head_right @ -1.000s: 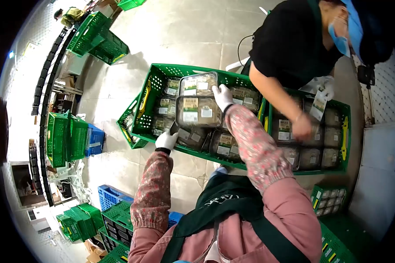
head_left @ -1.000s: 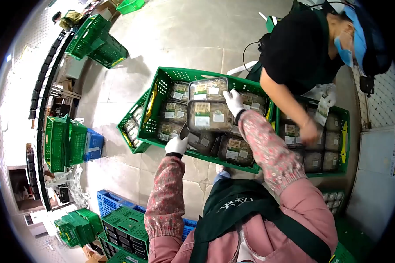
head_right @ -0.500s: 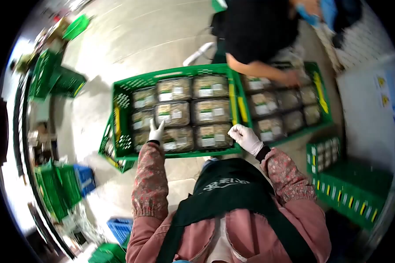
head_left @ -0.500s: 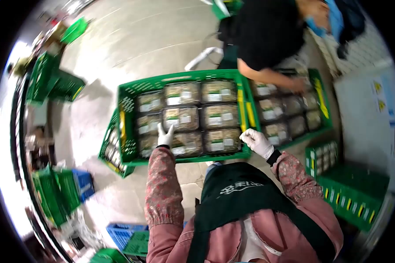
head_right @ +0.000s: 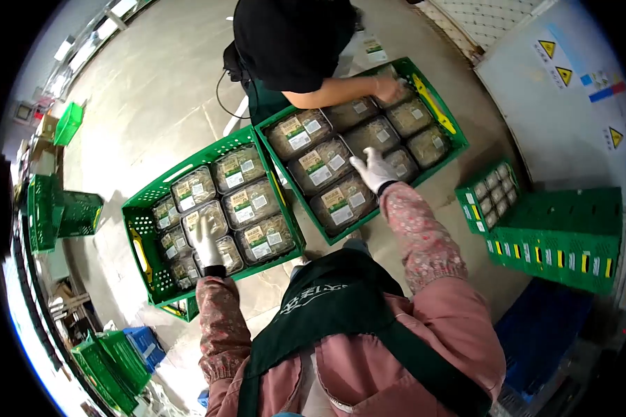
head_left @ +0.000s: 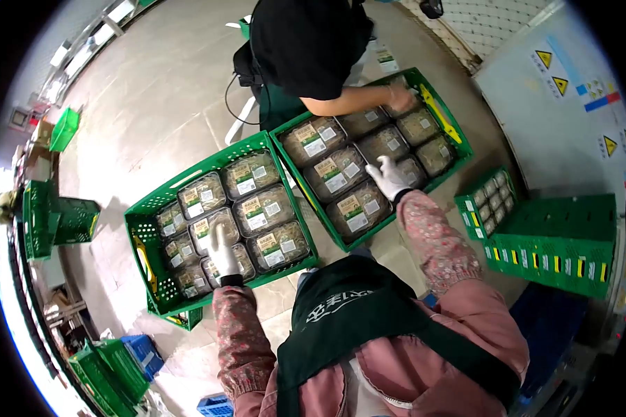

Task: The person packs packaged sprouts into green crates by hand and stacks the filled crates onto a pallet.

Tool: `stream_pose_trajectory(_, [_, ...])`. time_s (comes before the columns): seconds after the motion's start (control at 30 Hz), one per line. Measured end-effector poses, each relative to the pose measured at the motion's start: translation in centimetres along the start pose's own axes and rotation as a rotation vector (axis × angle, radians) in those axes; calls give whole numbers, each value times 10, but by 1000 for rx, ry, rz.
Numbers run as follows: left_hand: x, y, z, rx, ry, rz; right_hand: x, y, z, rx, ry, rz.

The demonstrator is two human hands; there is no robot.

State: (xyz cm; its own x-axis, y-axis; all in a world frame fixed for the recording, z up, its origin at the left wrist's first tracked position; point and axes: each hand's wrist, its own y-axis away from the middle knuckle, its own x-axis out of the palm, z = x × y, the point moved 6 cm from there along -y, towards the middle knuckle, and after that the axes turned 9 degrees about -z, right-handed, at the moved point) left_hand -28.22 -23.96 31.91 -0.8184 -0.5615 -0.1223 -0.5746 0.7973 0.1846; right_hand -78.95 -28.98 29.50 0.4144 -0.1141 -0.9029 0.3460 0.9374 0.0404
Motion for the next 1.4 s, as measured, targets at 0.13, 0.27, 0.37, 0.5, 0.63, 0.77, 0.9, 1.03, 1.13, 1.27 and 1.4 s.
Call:
stream_pose_trajectory(0.13, [125, 75, -27, -254, 229, 372, 58, -25, -1, -52, -207, -19])
stream_pose_trajectory(0.27, [224, 99, -19, -535, 292, 410, -10, -29, 14, -243, -426, 66])
stream_pose_trajectory(0.37, [282, 85, 50, -760, 503, 590, -86, -36, 15, -417, -324, -22])
stream_pose_trajectory(0.5, [318, 53, 57, -815, 645, 148, -186, -34, 10, -505, -344, -87])
stream_pose_trajectory(0.63, [317, 56, 38, -763, 742, -211, -221, -18, 13, -509, -397, 0])
stream_pose_trajectory(0.77, [238, 79, -28, -365, 521, -28, -211, -21, 38, -498, -451, 152])
stream_pose_trajectory(0.9, [64, 73, -74, -158, 381, -160, -146, -13, 91, -488, -663, 18])
stream_pose_trajectory(1.03, [-128, 19, -42, -105, 290, -375, -59, 29, 276, -349, -896, 283])
stream_pose_trajectory(1.13, [-229, -16, -13, -192, 115, -415, 55, 66, 398, -408, -1076, 387])
stream_pose_trajectory(1.27, [-300, -69, 39, -399, -235, -209, 212, 105, 511, -362, -951, 446])
stream_pose_trajectory(1.4, [-304, -96, 42, -334, -1277, 24, 330, 117, 520, -199, -621, 374])
